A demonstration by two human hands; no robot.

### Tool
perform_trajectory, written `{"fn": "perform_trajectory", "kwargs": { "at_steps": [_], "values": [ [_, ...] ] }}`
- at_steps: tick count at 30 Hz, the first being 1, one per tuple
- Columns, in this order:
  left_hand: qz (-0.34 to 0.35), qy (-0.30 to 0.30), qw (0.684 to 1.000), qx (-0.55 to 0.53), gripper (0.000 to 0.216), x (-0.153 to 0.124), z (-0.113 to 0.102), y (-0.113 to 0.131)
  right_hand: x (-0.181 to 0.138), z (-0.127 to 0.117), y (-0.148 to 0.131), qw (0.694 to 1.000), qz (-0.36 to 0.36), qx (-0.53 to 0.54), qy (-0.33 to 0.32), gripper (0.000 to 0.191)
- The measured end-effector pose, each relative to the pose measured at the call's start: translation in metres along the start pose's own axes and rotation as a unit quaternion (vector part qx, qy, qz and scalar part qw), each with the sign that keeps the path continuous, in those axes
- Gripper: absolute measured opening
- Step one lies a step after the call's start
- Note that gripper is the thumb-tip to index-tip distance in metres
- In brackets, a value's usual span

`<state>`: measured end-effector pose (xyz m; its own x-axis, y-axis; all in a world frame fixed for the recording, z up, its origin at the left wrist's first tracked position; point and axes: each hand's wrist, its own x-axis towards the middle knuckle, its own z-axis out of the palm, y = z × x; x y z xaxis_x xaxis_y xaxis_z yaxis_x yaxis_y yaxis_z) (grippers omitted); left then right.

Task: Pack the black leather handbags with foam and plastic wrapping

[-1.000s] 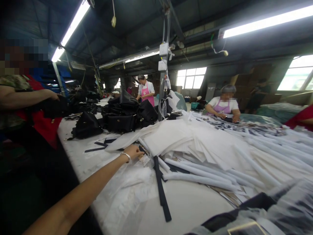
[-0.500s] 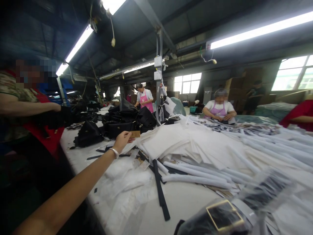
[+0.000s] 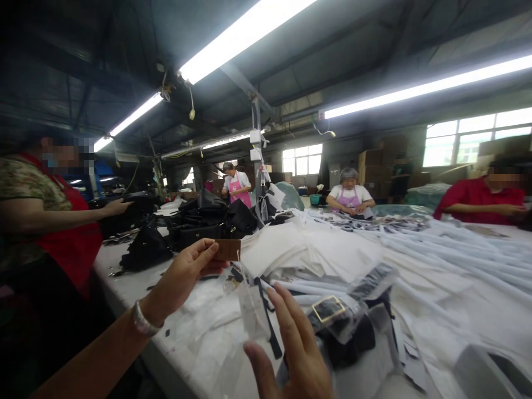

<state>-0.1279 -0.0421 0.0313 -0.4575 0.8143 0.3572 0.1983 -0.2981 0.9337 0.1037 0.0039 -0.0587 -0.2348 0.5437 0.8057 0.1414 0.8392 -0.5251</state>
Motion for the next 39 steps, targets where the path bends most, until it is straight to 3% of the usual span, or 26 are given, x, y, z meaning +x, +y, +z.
{"fn": "perform_trajectory", "kwargs": {
  "at_steps": [3, 6, 10, 13, 16, 20, 24, 26, 28, 30, 32, 35, 39],
  "values": [
    [-0.009, -0.033, 0.999, -0.018, 0.028, -0.040, 0.017, 0.007, 0.004, 0.005, -0.012, 0.999, 0.040, 0.035, 0.004, 0.053],
    [-0.019, -0.038, 0.999, -0.033, 0.029, -0.068, 0.030, 0.005, -0.007, 0.002, -0.021, 0.983, 0.134, 0.121, -0.033, 0.033],
    [-0.042, -0.057, 0.995, -0.065, 0.029, -0.089, 0.042, -0.005, -0.020, -0.006, -0.022, 0.920, 0.258, 0.277, -0.095, 0.040],
    [-0.071, -0.064, 0.990, -0.101, 0.029, -0.096, 0.055, -0.016, -0.025, -0.010, -0.016, 0.891, 0.293, 0.326, -0.120, 0.040],
    [-0.094, -0.073, 0.985, -0.123, 0.030, -0.101, 0.069, -0.030, -0.032, -0.014, -0.014, 0.903, 0.285, 0.301, -0.115, 0.031],
    [-0.096, -0.082, 0.988, -0.087, 0.034, -0.105, 0.082, -0.051, -0.048, -0.018, -0.017, 0.936, 0.272, 0.219, -0.050, 0.026],
    [-0.007, 0.008, 0.998, 0.062, 0.042, -0.123, 0.083, -0.067, -0.064, -0.020, -0.018, 0.941, 0.278, 0.191, -0.034, 0.028],
    [0.014, 0.024, 0.993, 0.112, 0.031, -0.138, 0.083, -0.074, -0.071, -0.020, -0.017, 0.942, 0.282, 0.182, -0.026, 0.029],
    [-0.013, -0.043, 0.994, 0.095, 0.025, -0.152, 0.085, -0.080, -0.076, -0.019, -0.016, 0.945, 0.279, 0.170, -0.014, 0.027],
    [-0.068, -0.134, 0.989, 0.012, 0.031, -0.161, 0.088, -0.086, -0.080, -0.019, -0.014, 0.948, 0.275, 0.160, -0.002, 0.025],
    [-0.126, -0.184, 0.970, -0.095, 0.040, -0.164, 0.093, -0.091, -0.082, -0.019, -0.013, 0.944, 0.284, 0.167, -0.001, 0.025],
    [-0.201, -0.188, 0.947, -0.165, 0.045, -0.160, 0.097, -0.094, -0.084, -0.023, -0.008, 0.918, 0.332, 0.217, -0.013, 0.030],
    [-0.247, -0.188, 0.942, -0.124, 0.050, -0.155, 0.098, -0.094, -0.085, -0.035, 0.003, 0.868, 0.402, 0.291, -0.026, 0.036]
  ]
}}
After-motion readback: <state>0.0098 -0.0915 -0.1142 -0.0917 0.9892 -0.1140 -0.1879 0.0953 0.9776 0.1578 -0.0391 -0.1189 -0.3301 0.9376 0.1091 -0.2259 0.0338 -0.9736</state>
